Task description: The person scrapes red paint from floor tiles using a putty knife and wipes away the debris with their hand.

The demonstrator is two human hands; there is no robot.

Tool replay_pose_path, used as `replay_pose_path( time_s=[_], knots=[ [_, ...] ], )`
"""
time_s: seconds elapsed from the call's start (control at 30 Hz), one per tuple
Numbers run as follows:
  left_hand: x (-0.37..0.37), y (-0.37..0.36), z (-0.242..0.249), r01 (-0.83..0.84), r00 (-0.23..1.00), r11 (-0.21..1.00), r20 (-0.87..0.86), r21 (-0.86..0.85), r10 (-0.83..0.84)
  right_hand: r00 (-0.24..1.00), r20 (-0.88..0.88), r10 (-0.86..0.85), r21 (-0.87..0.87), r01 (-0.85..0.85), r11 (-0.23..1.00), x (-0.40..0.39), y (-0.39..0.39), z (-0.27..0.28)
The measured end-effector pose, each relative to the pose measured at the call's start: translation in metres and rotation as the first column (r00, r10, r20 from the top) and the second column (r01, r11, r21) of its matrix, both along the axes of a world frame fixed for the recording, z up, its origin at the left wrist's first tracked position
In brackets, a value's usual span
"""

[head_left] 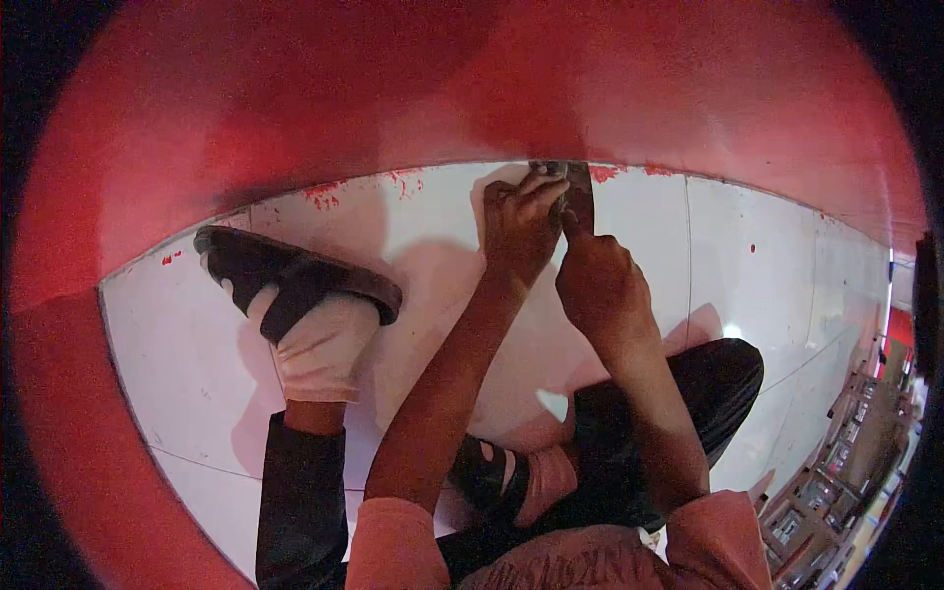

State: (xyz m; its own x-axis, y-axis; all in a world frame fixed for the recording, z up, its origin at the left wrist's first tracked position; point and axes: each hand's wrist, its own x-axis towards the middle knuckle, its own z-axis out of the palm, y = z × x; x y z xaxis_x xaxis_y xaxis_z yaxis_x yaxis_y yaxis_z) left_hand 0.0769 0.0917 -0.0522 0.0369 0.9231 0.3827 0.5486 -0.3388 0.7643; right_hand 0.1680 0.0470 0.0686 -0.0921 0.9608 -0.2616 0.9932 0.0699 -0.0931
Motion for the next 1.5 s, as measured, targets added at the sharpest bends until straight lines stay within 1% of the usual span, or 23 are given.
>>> replay_pose_path(
  time_s=[0.07, 0.17, 0.2, 0.27, 0.3, 0.37, 0.4, 0.5, 0.53, 0.63, 0.67, 0.77, 0.8, 0.9, 0.93, 1.03, 1.07, 1.17, 1.2, 1.27, 1.37, 1.4, 1.5],
  knots=[
    [-0.002, -0.001, 0.000, 0.016, 0.999, 1.000, -0.037, -0.024, -0.017, 1.000, 0.013, -0.015, -0.055, 0.015, 0.998, 0.002, -0.001, 0.000],
    [-0.006, 0.007, 0.006, 0.077, 0.997, 0.994, 0.030, -0.080, -0.075, 0.999, 0.018, 0.040, -0.047, -0.039, 0.998, 0.000, 0.003, -0.006],
    [-0.004, 0.008, 0.004, 0.081, 0.993, 0.996, 0.083, -0.032, -0.079, 0.999, -0.006, 0.038, -0.034, -0.038, 0.999, 0.001, 0.002, -0.006],
    [-0.001, 0.004, 0.002, 0.034, 0.999, 0.999, -0.007, 0.021, -0.034, 0.998, -0.050, 0.040, -0.006, -0.040, 0.999, 0.003, -0.003, -0.001],
    [-0.003, 0.005, 0.004, 0.003, 0.999, 0.999, -0.052, 0.053, -0.001, 0.995, -0.096, 0.003, -0.027, -0.006, 1.000, 0.005, -0.007, 0.002],
    [-0.003, 0.005, 0.007, 0.029, 0.996, 1.000, -0.088, -0.010, -0.029, 0.980, -0.190, -0.062, -0.092, 0.045, 0.995, 0.010, -0.022, 0.007],
    [-0.004, 0.003, 0.007, 0.042, 0.993, 0.998, -0.110, -0.046, -0.047, 0.981, -0.176, -0.081, -0.123, 0.059, 0.991, 0.007, -0.026, 0.012],
    [-0.003, 0.004, 0.007, 0.001, 0.997, 1.000, -0.075, 0.022, 0.001, 0.952, -0.294, -0.083, -0.034, 0.076, 0.997, 0.006, -0.031, 0.017],
    [-0.002, 0.005, 0.006, 0.008, 0.998, 1.000, -0.056, 0.029, -0.006, 0.938, -0.345, -0.029, 0.082, 0.061, 0.995, 0.006, -0.032, 0.013],
    [-0.004, 0.006, 0.003, 0.021, 1.000, 0.998, -0.008, 0.053, -0.020, 0.864, -0.457, 0.212, 0.298, -0.076, 0.952, 0.028, -0.035, -0.005],
    [-0.005, 0.006, 0.004, 0.048, 0.998, 0.998, 0.029, 0.035, -0.049, 0.834, -0.536, 0.131, 0.267, 0.020, 0.963, 0.030, -0.038, -0.008],
    [-0.006, 0.004, 0.006, 0.050, 0.999, 0.997, -0.002, 0.060, -0.050, 0.710, -0.687, 0.153, 0.322, 0.108, 0.941, 0.040, -0.045, -0.023],
    [-0.005, 0.004, 0.007, 0.057, 0.998, 0.997, -0.012, 0.058, -0.056, 0.758, -0.612, 0.226, 0.391, 0.042, 0.920, 0.040, -0.044, -0.017],
    [-0.012, 0.004, 0.008, 0.090, 0.995, 0.994, -0.040, 0.061, -0.088, 0.797, -0.503, 0.335, 0.449, -0.090, 0.889, 0.045, -0.041, -0.019],
    [-0.014, 0.004, 0.009, 0.128, 0.991, 0.992, -0.052, 0.019, -0.127, 0.838, -0.430, 0.337, 0.496, -0.092, 0.863, 0.043, -0.038, -0.018],
    [-0.019, -0.001, 0.016, 0.145, 0.982, 0.989, -0.120, -0.022, -0.147, 0.647, -0.627, 0.433, 0.515, -0.072, 0.854, 0.048, -0.025, -0.027],
    [-0.019, -0.001, 0.010, 0.150, 0.985, 0.987, -0.079, -0.051, -0.154, 0.545, -0.733, 0.406, 0.482, -0.006, 0.876, 0.042, -0.023, -0.031],
    [-0.025, 0.001, 0.018, 0.196, 0.978, 0.978, -0.057, -0.075, -0.200, 0.413, -0.805, 0.426, 0.457, -0.027, 0.889, 0.032, -0.019, -0.033],
    [-0.025, 0.002, 0.015, 0.191, 0.981, 0.981, -0.040, -0.042, -0.192, 0.369, -0.819, 0.439, 0.462, -0.030, 0.886, 0.027, -0.016, -0.032],
    [-0.025, 0.003, 0.009, 0.178, 0.984, 0.984, -0.002, 0.018, -0.178, 0.336, -0.826, 0.452, 0.473, -0.021, 0.881, 0.025, -0.013, -0.033],
    [-0.020, 0.008, 0.009, 0.178, 0.980, 0.984, 0.087, -0.016, -0.176, 0.287, -0.864, 0.413, 0.447, 0.060, 0.893, 0.021, -0.006, -0.032],
    [-0.021, 0.007, 0.014, 0.187, 0.981, 0.977, 0.071, -0.105, -0.180, 0.269, -0.879, 0.394, 0.431, 0.096, 0.897, 0.020, -0.005, -0.030],
    [-0.022, 0.004, 0.012, 0.186, 0.979, 0.982, 0.087, -0.039, -0.183, 0.267, -0.868, 0.418, 0.441, 0.026, 0.897, 0.021, -0.005, -0.023]
  ],
)
